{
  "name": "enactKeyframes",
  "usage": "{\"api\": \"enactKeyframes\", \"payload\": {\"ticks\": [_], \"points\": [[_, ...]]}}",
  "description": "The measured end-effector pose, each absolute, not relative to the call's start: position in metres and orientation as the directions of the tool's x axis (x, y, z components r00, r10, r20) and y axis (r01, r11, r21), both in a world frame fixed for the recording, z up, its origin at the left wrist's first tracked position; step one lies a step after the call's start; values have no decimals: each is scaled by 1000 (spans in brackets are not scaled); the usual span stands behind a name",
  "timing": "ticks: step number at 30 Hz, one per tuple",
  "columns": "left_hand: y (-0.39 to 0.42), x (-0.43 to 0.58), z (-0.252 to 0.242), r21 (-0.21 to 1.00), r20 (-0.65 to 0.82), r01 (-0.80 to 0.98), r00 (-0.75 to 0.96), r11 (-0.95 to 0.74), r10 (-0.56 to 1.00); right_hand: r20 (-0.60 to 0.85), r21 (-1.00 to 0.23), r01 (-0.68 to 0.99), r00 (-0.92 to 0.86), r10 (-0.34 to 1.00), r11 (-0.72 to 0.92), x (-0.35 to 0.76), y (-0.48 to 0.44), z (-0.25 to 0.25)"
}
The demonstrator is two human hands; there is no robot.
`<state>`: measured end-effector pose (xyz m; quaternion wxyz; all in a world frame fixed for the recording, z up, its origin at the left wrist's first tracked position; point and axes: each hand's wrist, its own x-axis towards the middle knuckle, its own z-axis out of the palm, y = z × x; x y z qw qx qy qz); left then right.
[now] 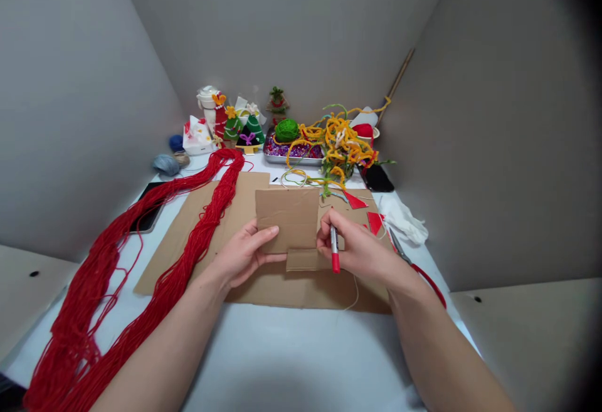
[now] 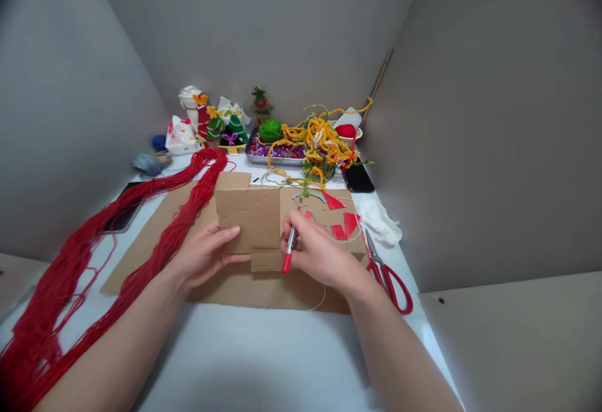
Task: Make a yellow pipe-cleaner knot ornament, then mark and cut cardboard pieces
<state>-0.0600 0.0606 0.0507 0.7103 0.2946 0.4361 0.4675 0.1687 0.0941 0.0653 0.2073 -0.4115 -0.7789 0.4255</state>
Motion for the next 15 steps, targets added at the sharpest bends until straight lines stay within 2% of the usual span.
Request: {"api": "enactKeyframes", "payload": {"ticks": [15], "points": [[61, -60, 39, 864, -222, -401, 241, 305, 945, 75, -773, 510, -515, 854, 376, 168, 90, 67]]}}
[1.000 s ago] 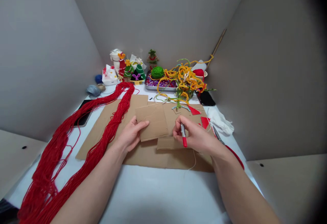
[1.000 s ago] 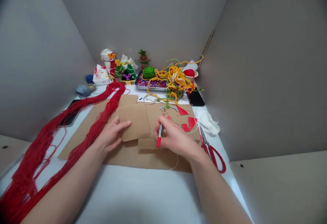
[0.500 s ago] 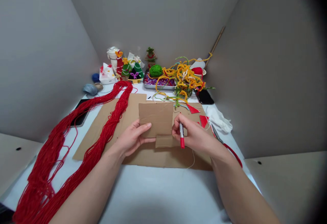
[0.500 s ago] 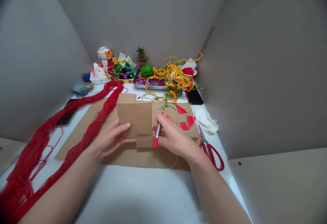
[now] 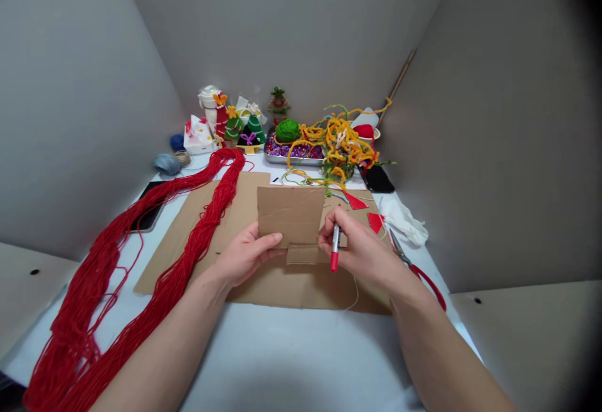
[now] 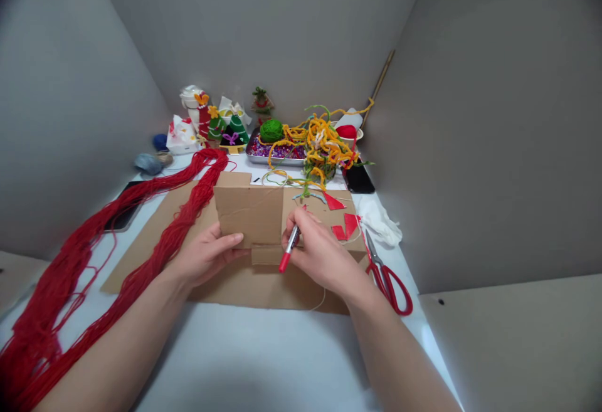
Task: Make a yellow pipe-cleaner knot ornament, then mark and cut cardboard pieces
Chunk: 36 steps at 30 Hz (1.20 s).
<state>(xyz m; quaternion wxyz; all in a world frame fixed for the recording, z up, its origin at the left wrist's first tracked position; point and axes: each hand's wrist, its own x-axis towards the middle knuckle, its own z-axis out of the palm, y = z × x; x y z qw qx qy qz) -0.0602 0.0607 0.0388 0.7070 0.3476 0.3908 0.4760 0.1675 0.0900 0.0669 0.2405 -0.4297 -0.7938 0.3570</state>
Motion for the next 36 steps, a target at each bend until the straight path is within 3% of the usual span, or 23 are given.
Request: {"api": "enactKeyframes", "payload": {"ticks": [10, 22, 36], "points": [[58, -57, 39, 875, -180, -403, 247, 270, 952, 88, -773, 511, -501, 861, 376, 167, 91, 67], [54, -58, 43, 965, -182, -154, 185, 211, 966, 54, -786, 517, -491, 870, 340, 166, 89, 71], [53, -53, 48, 969, -169, -150, 181, 197, 969, 66, -777, 517, -500, 864, 359, 167, 93, 65]]}}
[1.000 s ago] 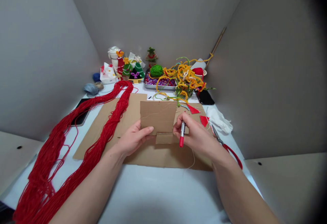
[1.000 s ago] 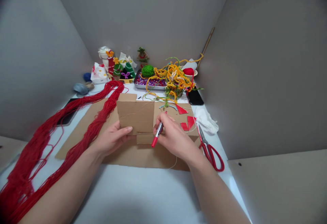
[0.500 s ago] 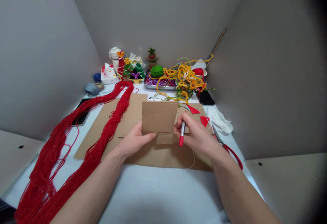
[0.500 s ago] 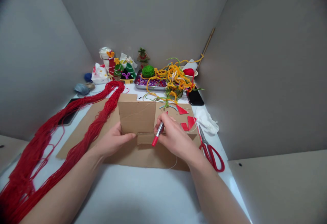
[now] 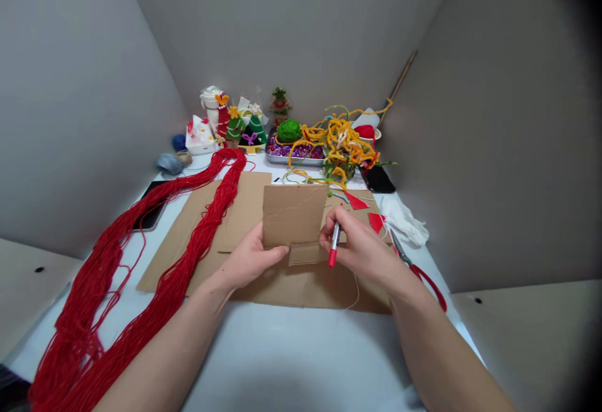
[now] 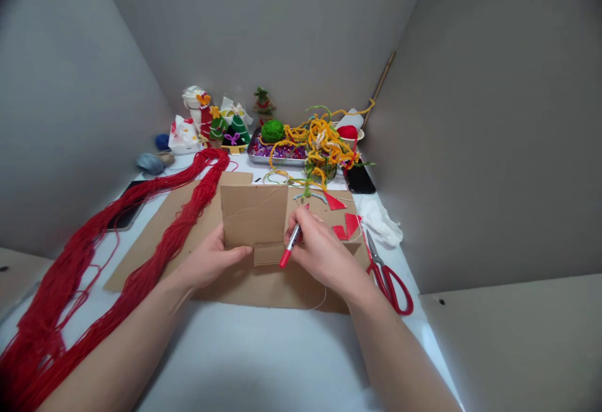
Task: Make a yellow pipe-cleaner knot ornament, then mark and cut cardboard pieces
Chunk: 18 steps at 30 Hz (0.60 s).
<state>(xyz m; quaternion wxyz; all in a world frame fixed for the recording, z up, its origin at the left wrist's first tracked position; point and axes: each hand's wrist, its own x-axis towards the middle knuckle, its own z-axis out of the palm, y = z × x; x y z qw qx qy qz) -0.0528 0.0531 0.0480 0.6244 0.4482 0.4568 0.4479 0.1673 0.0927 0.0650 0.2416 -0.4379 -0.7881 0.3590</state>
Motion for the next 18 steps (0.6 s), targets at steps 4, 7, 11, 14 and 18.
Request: {"api": "enactKeyframes", "payload": {"ticks": [4, 7, 11, 14, 18], "points": [[53, -52, 50, 971, -169, -141, 171, 194, 971, 60, -769, 530, -499, 865, 359, 167, 93, 65], [52, -52, 50, 970, -172, -145, 170, 197, 970, 61, -766, 532, -499, 864, 361, 166, 92, 65], [52, -53, 47, 972, -168, -137, 173, 192, 971, 68, -759, 536, -500, 864, 370, 167, 92, 65], [53, -52, 46, 978, -156, -111, 176, 177, 972, 67, -756, 538, -502, 862, 372, 167, 92, 64], [53, -52, 45, 987, -134, -61, 185, 147, 974, 79, -762, 527, -502, 861, 377, 168, 93, 62]]}}
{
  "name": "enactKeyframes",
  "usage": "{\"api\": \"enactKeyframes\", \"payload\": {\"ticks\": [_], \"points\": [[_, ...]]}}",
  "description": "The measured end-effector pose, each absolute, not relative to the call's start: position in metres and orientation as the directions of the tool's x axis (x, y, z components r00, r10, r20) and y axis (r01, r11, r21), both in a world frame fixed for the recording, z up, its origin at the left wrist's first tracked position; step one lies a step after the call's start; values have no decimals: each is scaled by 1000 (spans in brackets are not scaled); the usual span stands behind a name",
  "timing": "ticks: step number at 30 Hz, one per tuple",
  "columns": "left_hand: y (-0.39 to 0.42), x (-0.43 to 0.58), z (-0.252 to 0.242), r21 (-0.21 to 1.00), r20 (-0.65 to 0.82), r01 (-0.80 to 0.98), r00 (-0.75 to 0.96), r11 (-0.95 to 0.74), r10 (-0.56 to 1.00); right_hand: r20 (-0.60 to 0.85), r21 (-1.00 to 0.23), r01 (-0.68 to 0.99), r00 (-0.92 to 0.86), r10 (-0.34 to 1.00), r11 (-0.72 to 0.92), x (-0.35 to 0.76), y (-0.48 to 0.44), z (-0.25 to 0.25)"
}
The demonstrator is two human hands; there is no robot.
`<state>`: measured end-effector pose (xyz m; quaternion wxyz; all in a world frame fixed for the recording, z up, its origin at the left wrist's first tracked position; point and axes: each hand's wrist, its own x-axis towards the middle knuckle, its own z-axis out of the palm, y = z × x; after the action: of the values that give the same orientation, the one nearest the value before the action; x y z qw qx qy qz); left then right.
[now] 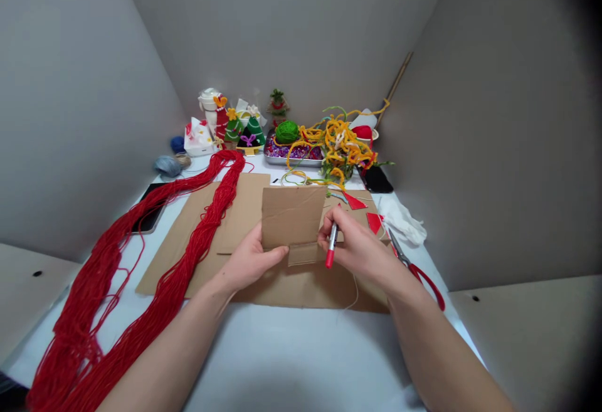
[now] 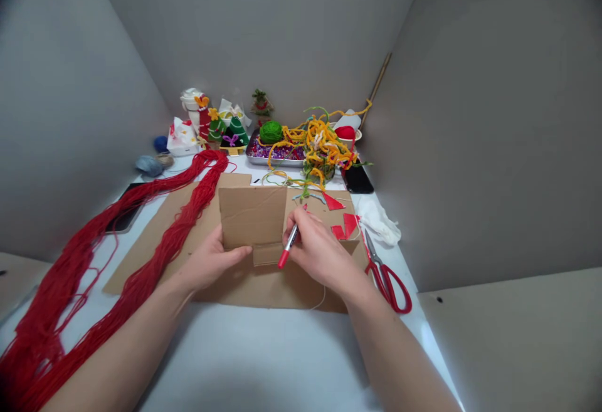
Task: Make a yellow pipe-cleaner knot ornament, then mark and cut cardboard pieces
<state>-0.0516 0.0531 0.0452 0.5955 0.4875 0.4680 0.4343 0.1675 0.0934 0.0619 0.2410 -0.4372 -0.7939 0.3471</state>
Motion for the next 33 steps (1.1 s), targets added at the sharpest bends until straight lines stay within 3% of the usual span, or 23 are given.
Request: {"api": "enactKeyframes", "payload": {"ticks": [33], "points": [[54, -54, 38, 995, -91, -19, 183, 96, 979, 67, -760, 538, -493, 868, 364, 168, 93, 60]]}}
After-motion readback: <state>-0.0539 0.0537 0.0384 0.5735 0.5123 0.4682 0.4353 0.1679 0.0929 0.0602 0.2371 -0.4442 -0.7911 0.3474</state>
